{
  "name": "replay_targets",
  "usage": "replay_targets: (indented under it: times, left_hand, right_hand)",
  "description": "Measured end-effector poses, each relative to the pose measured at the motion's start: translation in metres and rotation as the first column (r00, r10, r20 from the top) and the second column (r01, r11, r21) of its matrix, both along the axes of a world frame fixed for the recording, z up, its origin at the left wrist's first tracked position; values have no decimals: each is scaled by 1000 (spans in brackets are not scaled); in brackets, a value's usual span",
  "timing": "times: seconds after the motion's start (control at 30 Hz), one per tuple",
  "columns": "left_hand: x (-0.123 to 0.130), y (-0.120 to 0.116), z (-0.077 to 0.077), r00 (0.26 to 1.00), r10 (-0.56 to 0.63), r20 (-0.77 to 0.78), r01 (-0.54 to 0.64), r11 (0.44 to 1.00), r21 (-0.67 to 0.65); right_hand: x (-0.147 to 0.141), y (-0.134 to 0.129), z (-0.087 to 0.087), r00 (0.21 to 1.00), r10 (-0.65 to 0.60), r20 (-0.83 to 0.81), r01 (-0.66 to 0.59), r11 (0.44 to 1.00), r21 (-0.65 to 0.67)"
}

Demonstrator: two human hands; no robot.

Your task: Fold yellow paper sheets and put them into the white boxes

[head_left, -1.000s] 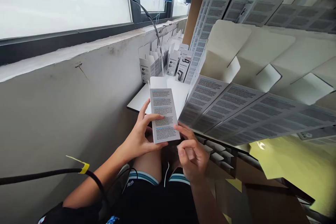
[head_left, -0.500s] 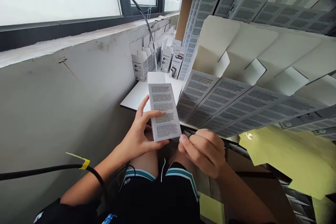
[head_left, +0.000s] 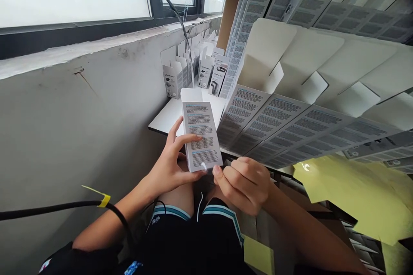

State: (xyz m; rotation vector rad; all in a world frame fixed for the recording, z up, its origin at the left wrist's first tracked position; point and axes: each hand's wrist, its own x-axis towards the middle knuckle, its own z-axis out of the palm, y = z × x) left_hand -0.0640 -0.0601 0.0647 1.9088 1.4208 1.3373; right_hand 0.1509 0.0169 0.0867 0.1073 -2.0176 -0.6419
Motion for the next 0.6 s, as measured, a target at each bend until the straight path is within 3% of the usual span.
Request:
replay_targets:
  times: [0.33,0.6]
  left_hand:
    - [0,-1,1,1000,2,-4,-2,1000,-6]
    - [0,0,0,1000,15,-5,-15,1000,5]
  right_hand:
    - [6,-2,-5,997,-3,81,7,999,-46]
    - [2,2,-16,995,67,76,-64,997,-51]
